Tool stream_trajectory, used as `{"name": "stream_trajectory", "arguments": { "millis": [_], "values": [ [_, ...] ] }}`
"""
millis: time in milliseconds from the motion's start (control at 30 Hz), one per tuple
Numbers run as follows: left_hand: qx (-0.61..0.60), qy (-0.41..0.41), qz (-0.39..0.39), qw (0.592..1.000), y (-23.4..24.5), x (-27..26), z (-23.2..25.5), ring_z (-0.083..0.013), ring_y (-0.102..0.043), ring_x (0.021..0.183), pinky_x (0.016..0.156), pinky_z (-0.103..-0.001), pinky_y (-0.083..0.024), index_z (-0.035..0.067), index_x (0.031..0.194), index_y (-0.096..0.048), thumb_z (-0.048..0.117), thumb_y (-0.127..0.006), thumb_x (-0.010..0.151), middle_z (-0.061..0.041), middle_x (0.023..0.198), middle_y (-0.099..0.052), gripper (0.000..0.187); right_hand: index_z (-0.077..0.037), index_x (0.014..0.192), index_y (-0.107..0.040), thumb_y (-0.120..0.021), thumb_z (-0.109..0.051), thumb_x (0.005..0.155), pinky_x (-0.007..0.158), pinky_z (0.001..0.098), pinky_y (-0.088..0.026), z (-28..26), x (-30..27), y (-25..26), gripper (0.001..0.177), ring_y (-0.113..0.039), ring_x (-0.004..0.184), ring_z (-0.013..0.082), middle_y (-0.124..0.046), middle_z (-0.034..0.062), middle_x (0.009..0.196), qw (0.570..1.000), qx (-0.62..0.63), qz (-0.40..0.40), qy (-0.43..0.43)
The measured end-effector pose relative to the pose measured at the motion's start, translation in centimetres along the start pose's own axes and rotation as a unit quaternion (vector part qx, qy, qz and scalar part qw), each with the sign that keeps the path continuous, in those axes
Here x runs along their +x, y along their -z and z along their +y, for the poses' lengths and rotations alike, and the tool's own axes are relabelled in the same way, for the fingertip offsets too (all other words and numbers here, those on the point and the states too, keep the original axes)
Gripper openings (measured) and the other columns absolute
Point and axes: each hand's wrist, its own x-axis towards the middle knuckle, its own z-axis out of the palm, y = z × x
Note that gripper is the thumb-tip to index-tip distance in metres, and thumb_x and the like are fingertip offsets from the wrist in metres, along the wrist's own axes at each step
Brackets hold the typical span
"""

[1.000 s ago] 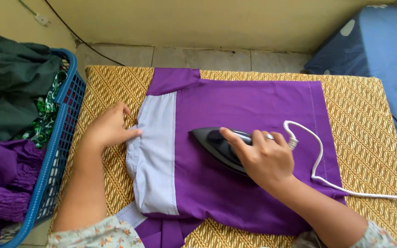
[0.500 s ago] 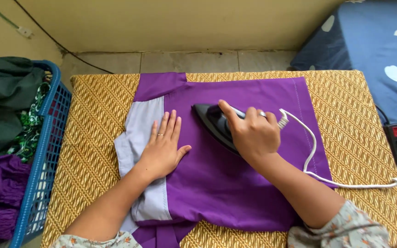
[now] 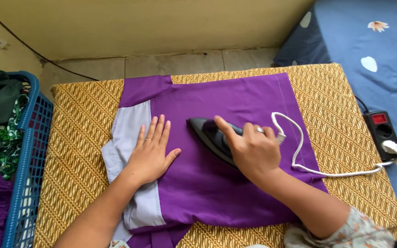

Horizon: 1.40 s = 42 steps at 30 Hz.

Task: Ironing a purple long-sleeved shirt on an ironing board.

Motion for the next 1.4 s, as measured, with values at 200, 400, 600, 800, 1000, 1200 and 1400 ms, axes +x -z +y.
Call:
{"name": "stream_trajectory", "arguments": {
  "millis": [200, 400, 600, 800, 1000, 1200, 1400],
  "values": [
    [0.012, 0.0, -0.007, 1.0, -0.2, -0.1, 0.0, -0.0328, 0.0, 0.154, 0.12, -0.051, -0.001, -0.002, 0.157, -0.013, 0.059, -0.037, 0.099, -0.021, 0.166, -0.006, 0.087, -0.044, 0.141, -0.062, -0.064, -0.038, 0.097, 0.066, 0.0395, -0.051, 3.7, -3.2, 1.0, 0.045, -0.054, 0.054, 0.0197, -0.056, 0.0022, 0.067, 0.999, -0.023, -0.007, 0.038],
    [0.01, 0.003, -0.003, 1.0, 0.2, -0.1, 0.0, -0.0325, -0.001, 0.154, 0.12, -0.051, -0.002, -0.001, 0.157, -0.013, 0.059, -0.039, 0.098, -0.02, 0.166, -0.007, 0.088, -0.042, 0.14, -0.066, -0.067, -0.037, 0.098, 0.069, 0.0388, -0.048, 7.1, -4.9, 0.0, 0.043, -0.054, 0.058, 0.0202, -0.056, 0.0028, 0.07, 0.999, -0.032, 0.012, 0.027],
    [0.011, 0.0, 0.0, 1.0, -0.2, 0.1, 0.0, -0.0326, -0.002, 0.154, 0.12, -0.051, -0.002, -0.001, 0.157, -0.013, 0.059, -0.039, 0.097, -0.02, 0.166, -0.007, 0.088, -0.044, 0.139, -0.068, -0.066, -0.038, 0.101, 0.07, 0.0383, -0.045, 8.2, -3.5, -1.5, 0.039, -0.058, 0.063, 0.0218, -0.058, 0.0037, 0.075, 0.995, -0.086, 0.026, -0.029],
    [0.021, 0.0, -0.008, 1.0, -0.3, 0.1, -0.2, -0.0328, -0.001, 0.153, 0.12, -0.051, -0.001, 0.0, 0.157, -0.011, 0.06, -0.038, 0.098, -0.02, 0.166, -0.005, 0.088, -0.044, 0.135, -0.07, -0.065, -0.04, 0.105, 0.066, 0.0388, -0.044, 10.1, -0.4, -5.5, 0.031, -0.057, 0.058, 0.0221, -0.059, 0.0041, 0.074, 0.991, -0.109, 0.052, -0.065],
    [0.021, -0.001, -0.018, 1.0, -0.6, 0.2, -0.4, -0.0336, 0.001, 0.156, 0.121, -0.052, 0.001, 0.0, 0.158, -0.009, 0.06, -0.037, 0.098, -0.02, 0.168, -0.003, 0.089, -0.043, 0.134, -0.069, -0.066, -0.042, 0.103, 0.063, 0.0389, -0.047, 11.2, 2.3, -8.3, 0.031, -0.06, 0.058, 0.0242, -0.061, 0.005, 0.071, 0.989, -0.098, 0.058, -0.092],
    [0.019, 0.002, -0.022, 1.0, -0.4, 0.2, -0.4, -0.0316, 0.002, 0.154, 0.12, -0.05, 0.001, 0.001, 0.158, -0.008, 0.061, -0.037, 0.098, -0.02, 0.167, -0.003, 0.089, -0.042, 0.135, -0.068, -0.068, -0.043, 0.102, 0.062, 0.0387, -0.049, 11.0, 1.4, -6.5, 0.033, -0.062, 0.057, 0.024, -0.063, 0.0056, 0.07, 0.994, -0.073, 0.026, -0.083],
    [0.009, -0.008, -0.018, 1.0, 0.3, 0.1, -0.7, -0.0297, 0.0, 0.154, 0.12, -0.05, 0.0, 0.002, 0.158, -0.011, 0.063, -0.041, 0.095, -0.018, 0.167, -0.005, 0.093, -0.043, 0.129, -0.07, -0.073, -0.041, 0.095, 0.06, 0.0363, -0.049, 10.4, -1.7, -2.5, 0.035, -0.059, 0.055, 0.0201, -0.061, 0.0021, 0.069, 0.999, -0.026, 0.011, -0.021]
  ]
}}
